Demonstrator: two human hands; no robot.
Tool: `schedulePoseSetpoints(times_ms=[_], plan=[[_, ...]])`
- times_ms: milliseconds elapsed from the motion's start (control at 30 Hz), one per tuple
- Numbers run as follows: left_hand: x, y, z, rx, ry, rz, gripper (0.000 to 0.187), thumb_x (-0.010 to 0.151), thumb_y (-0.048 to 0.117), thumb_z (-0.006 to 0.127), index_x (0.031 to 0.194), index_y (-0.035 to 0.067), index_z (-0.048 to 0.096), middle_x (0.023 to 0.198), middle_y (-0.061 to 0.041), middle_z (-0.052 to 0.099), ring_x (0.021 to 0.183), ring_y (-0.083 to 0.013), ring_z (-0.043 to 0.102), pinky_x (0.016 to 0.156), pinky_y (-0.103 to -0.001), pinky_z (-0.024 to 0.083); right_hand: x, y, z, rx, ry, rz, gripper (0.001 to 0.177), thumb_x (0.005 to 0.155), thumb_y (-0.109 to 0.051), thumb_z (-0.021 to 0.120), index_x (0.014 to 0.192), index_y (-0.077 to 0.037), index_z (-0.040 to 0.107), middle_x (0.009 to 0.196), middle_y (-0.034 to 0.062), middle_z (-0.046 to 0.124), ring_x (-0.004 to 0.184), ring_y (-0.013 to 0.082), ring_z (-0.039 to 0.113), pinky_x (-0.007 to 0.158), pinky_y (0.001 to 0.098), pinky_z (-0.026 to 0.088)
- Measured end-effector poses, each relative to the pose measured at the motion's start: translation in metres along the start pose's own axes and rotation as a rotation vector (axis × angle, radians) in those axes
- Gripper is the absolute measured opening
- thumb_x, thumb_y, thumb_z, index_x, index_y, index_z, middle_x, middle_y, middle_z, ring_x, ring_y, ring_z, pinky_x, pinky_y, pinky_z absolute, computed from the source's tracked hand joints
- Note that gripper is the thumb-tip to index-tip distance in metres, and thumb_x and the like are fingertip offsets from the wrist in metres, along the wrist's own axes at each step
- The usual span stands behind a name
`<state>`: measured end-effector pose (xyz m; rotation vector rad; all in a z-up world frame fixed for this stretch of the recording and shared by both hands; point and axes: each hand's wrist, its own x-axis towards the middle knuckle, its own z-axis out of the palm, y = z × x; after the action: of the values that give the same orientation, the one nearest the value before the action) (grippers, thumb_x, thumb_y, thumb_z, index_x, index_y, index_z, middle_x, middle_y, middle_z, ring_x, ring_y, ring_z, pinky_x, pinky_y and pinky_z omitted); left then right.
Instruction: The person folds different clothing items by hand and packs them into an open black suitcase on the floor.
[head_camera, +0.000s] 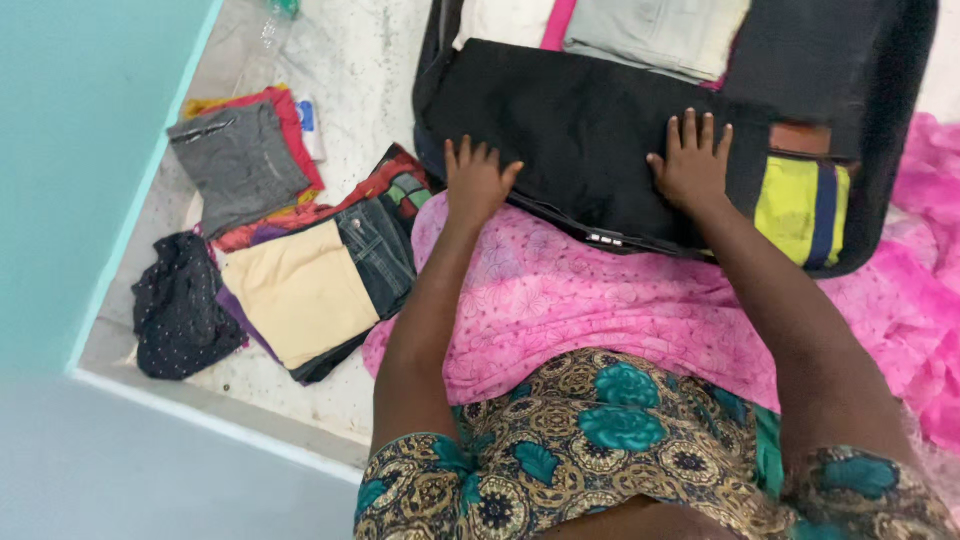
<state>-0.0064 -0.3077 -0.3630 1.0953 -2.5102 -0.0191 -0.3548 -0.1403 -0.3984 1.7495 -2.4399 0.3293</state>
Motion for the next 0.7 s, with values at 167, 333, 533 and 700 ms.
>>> schedulePoseSetpoints(times_ms=[167,333,533,700], plan=[[-0.048,0.022,-0.01,-0.119,0.077,-0.052,0.065,0.096,0.059,0.058,0.136,0.008,0.066,0.155,-0.02,0.047,0.148,-0.0451,0.033,0.122,-0.065,0.017,-0.013,-0.074,-0.008,0.124,-0.166,-0.254,0.077,0.102,-0.058,0.05,0.161,-0.009,0.04,0.169,0.0192,0.031,0.157,0.0438,0.021,0.122,0.0674,0.012],[-0.097,-0.01,-0.033,-0.14,0.084,-0.192,0.067,0.098,0.056,0.06,0.147,0.01,0.055,0.161,-0.021,0.038,0.151,-0.0458,0.029,0.122,-0.062,0.019,-0.018,-0.099,-0.004,0.238,-0.33,-0.384,0.08,0.097,-0.061,0.053,0.16,-0.013,0.04,0.168,0.0185,0.029,0.155,0.0425,0.021,0.121,0.0634,0.016],[-0.187,-0.129,-0.042,0.038,0.013,-0.705,0.069,0.096,0.052,0.065,0.147,0.006,0.054,0.158,-0.022,0.039,0.148,-0.0439,0.033,0.123,-0.06,0.024,-0.028,-0.095,-0.005,0.283,-0.307,-0.33,0.078,0.1,-0.059,0.054,0.162,-0.013,0.042,0.169,0.0206,0.031,0.156,0.0439,0.023,0.121,0.0642,0.017],[-0.281,-0.229,-0.031,0.181,0.121,-1.087,0.074,0.092,0.049,0.07,0.15,0.008,0.048,0.158,-0.023,0.039,0.146,-0.0444,0.034,0.119,-0.061,0.026,-0.032,-0.096,-0.008,0.297,-0.27,-0.31,0.077,0.102,-0.057,0.057,0.162,-0.01,0.044,0.169,0.0222,0.034,0.156,0.044,0.025,0.121,0.0649,0.017]])
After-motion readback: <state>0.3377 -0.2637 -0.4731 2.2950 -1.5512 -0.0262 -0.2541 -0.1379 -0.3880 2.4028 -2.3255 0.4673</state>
